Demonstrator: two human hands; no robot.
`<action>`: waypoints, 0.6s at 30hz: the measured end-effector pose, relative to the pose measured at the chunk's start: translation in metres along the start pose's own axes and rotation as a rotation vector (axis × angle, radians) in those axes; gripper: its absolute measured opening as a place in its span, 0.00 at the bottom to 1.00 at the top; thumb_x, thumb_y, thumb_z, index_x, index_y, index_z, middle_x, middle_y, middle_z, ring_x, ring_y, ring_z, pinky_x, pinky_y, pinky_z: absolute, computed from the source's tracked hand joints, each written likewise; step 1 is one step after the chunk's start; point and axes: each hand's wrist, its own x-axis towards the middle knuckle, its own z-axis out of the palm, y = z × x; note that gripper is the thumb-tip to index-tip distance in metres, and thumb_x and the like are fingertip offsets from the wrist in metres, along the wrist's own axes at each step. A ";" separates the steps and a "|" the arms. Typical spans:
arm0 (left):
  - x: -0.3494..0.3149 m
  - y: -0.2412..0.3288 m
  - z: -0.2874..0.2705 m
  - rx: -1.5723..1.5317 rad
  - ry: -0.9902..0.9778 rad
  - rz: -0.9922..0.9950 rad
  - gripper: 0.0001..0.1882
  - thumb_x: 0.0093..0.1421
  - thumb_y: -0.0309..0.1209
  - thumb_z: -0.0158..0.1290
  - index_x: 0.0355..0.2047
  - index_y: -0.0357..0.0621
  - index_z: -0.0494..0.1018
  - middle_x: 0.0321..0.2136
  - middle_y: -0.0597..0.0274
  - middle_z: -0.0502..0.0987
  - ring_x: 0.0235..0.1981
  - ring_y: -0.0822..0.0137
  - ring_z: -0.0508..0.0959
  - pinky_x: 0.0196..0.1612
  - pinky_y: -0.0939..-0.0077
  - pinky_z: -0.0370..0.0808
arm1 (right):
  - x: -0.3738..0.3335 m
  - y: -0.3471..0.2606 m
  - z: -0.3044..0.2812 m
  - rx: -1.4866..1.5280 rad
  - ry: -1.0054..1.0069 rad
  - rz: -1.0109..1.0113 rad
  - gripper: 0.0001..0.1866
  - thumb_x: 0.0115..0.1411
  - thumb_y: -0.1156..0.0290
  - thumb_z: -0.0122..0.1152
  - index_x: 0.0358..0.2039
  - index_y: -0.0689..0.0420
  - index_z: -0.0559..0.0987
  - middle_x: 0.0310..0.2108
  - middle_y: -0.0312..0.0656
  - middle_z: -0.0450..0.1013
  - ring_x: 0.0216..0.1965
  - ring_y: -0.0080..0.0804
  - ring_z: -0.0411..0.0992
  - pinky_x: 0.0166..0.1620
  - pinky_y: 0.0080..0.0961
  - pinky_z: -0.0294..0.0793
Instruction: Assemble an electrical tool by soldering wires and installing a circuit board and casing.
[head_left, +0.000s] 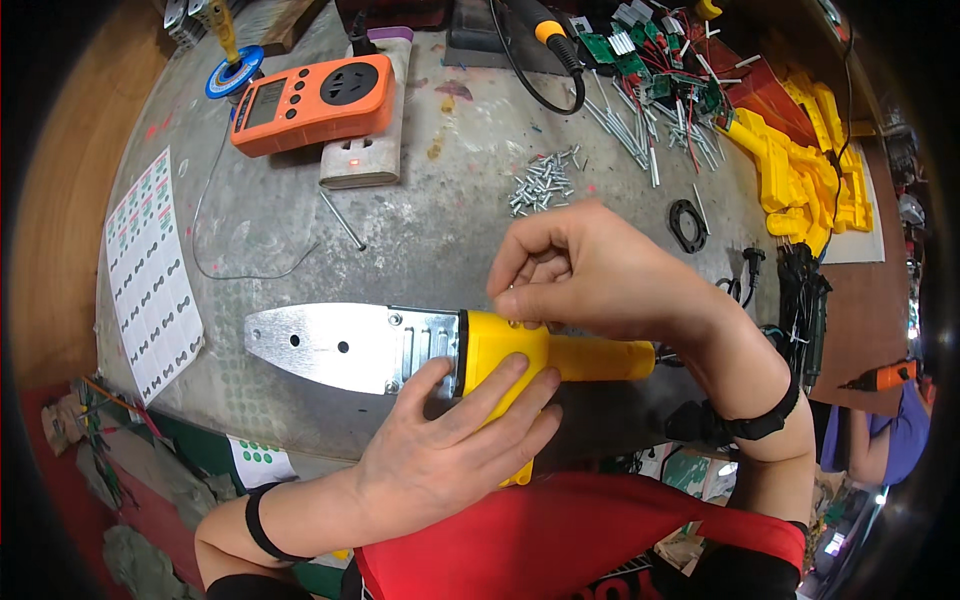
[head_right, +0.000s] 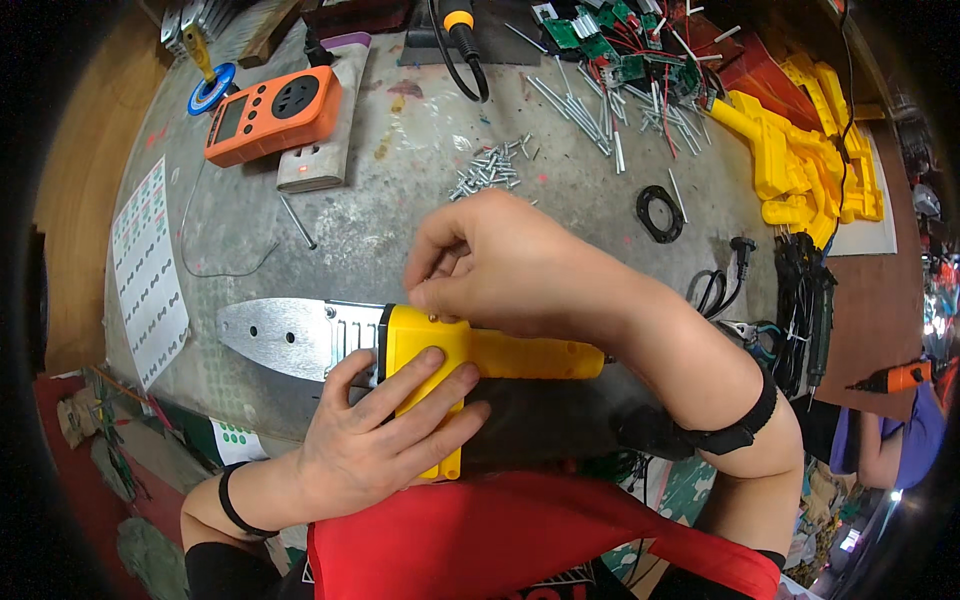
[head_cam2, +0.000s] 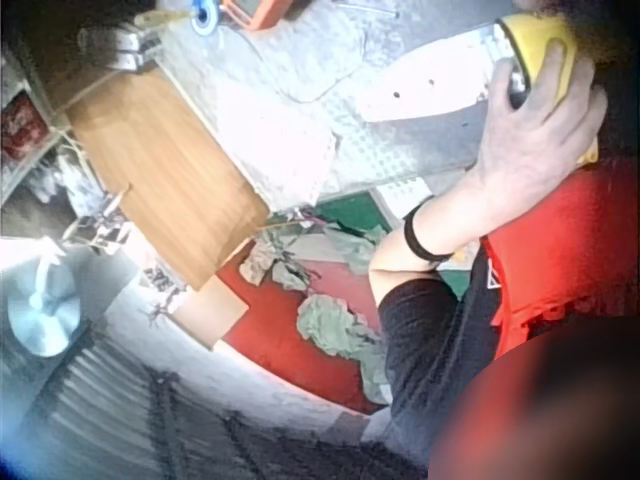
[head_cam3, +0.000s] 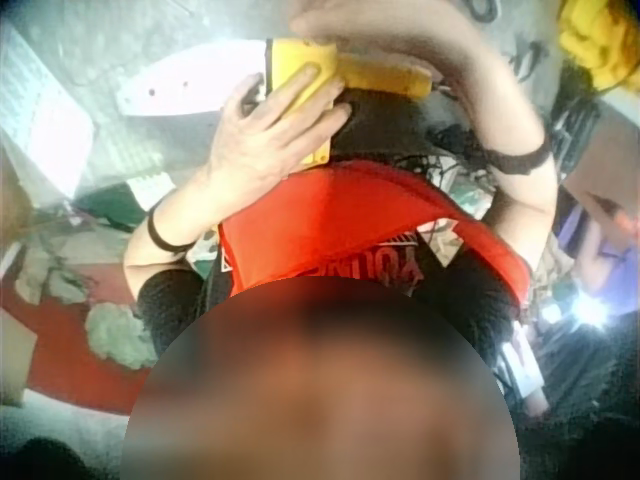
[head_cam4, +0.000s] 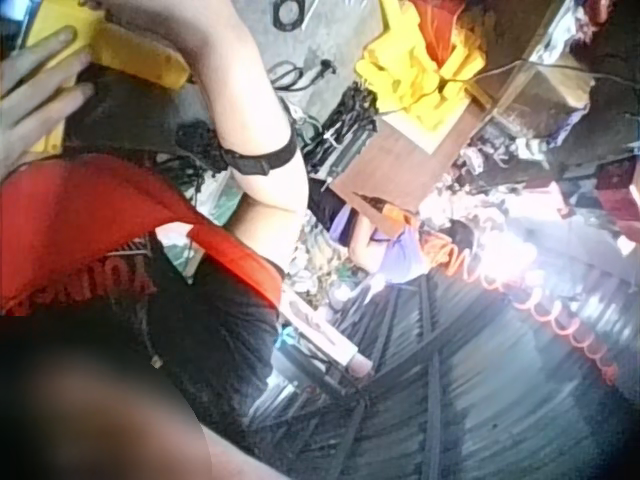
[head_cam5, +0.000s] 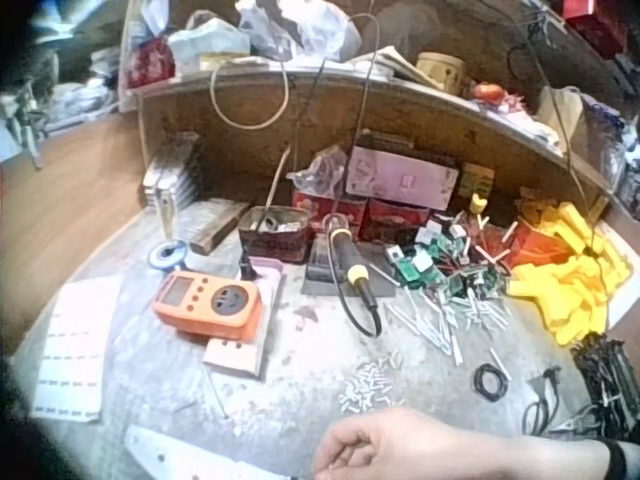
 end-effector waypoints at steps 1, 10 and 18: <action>0.000 0.001 0.000 0.009 -0.005 0.002 0.22 0.50 0.37 0.54 0.48 0.62 0.76 0.58 0.70 0.70 0.62 0.67 0.64 0.60 0.54 0.56 | -0.001 -0.002 0.001 -0.034 -0.033 0.016 0.07 0.55 0.76 0.66 0.33 0.63 0.80 0.28 0.34 0.77 0.30 0.15 0.73 0.34 0.15 0.73; 0.000 0.000 0.000 -0.016 -0.017 0.008 0.22 0.50 0.37 0.55 0.48 0.60 0.76 0.58 0.69 0.71 0.62 0.66 0.65 0.59 0.54 0.56 | -0.037 0.029 -0.011 0.053 0.219 0.019 0.04 0.56 0.79 0.66 0.32 0.61 0.79 0.27 0.28 0.74 0.29 0.09 0.68 0.32 0.09 0.67; 0.000 -0.001 -0.006 0.037 -0.069 0.023 0.21 0.55 0.43 0.55 0.49 0.57 0.76 0.58 0.63 0.71 0.61 0.58 0.66 0.59 0.50 0.56 | -0.092 0.063 -0.002 -0.289 0.491 -0.208 0.05 0.51 0.84 0.65 0.29 0.62 0.79 0.28 0.36 0.74 0.30 0.19 0.72 0.33 0.17 0.69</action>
